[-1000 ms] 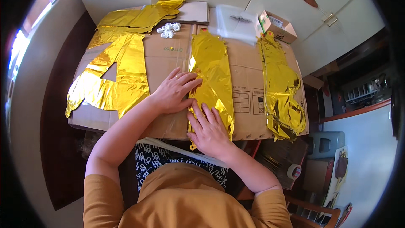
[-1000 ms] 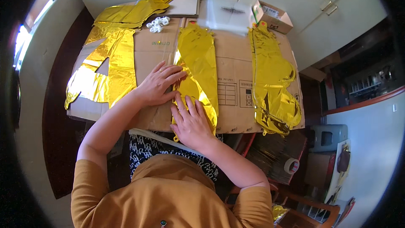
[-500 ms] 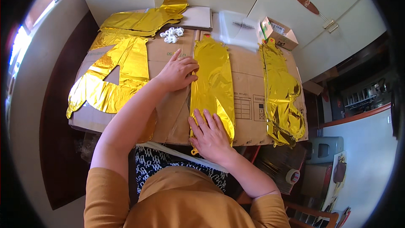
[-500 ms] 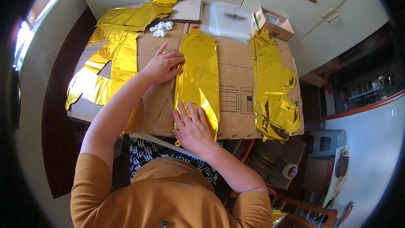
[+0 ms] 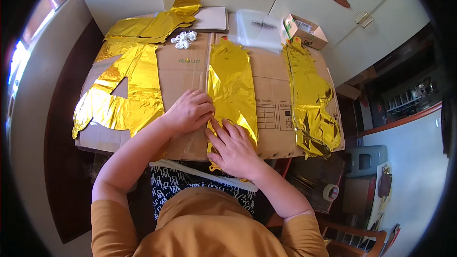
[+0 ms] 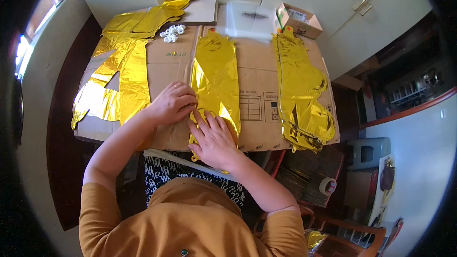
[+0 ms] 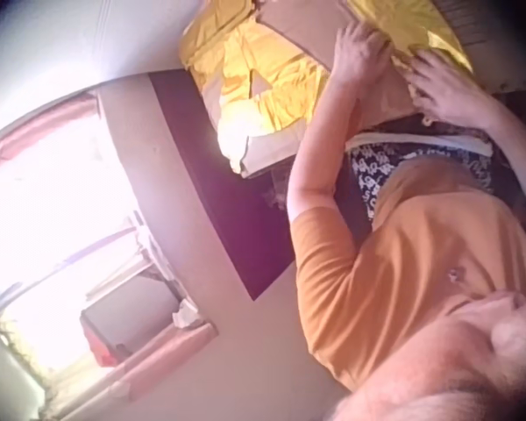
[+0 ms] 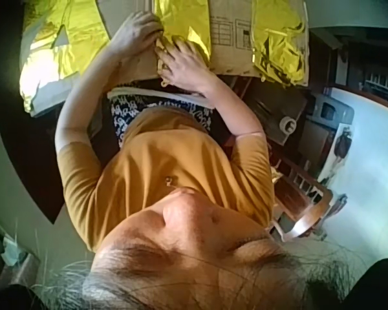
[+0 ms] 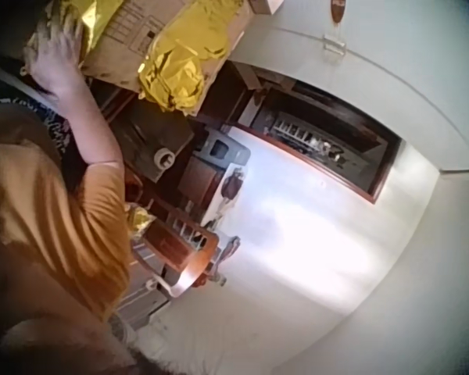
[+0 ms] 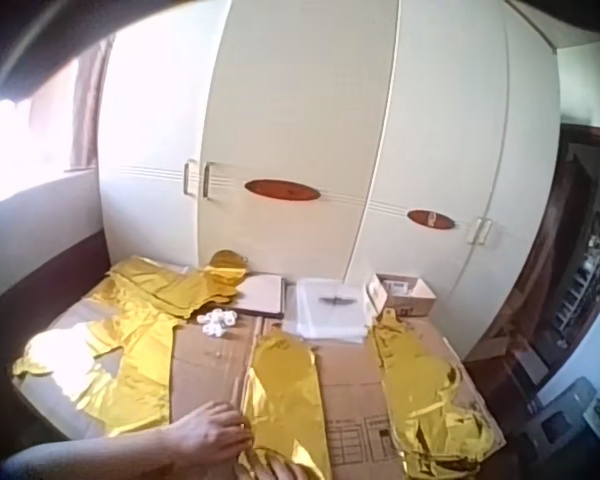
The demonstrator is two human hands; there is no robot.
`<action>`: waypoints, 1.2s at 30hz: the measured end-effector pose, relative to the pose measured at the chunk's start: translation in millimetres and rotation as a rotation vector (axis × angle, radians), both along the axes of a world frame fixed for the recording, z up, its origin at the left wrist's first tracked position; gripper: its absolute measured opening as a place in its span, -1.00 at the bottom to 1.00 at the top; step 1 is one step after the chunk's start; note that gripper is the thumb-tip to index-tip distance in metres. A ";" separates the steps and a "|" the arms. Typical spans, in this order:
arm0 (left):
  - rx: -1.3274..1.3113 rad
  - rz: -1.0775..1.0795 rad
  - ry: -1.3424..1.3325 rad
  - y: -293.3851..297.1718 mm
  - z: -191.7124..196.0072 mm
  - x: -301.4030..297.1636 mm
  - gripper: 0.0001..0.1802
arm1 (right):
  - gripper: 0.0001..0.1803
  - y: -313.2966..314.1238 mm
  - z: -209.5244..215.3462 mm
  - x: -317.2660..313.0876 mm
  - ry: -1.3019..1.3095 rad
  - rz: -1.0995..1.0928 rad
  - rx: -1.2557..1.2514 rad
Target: Folding gold foil material and placing it into plastic sleeves along with cardboard inserts.
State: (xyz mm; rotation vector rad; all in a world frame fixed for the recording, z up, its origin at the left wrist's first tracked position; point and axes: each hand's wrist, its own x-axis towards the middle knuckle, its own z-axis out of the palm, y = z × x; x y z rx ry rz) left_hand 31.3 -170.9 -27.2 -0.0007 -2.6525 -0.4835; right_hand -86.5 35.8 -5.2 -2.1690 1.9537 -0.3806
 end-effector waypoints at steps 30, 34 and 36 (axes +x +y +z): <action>0.023 0.035 -0.194 31.1 8.3 15.8 -0.01 | -0.49 1.6 20.6 -101.3 -0.170 -0.160 -0.121; 0.030 0.031 -0.157 29.5 9.4 21.3 -0.04 | -0.56 -111.7 52.5 -129.4 -0.300 -0.117 -0.254; 0.024 0.044 -0.145 29.7 5.3 25.2 -0.04 | -0.53 -192.0 38.3 -142.2 -0.227 -0.092 -0.263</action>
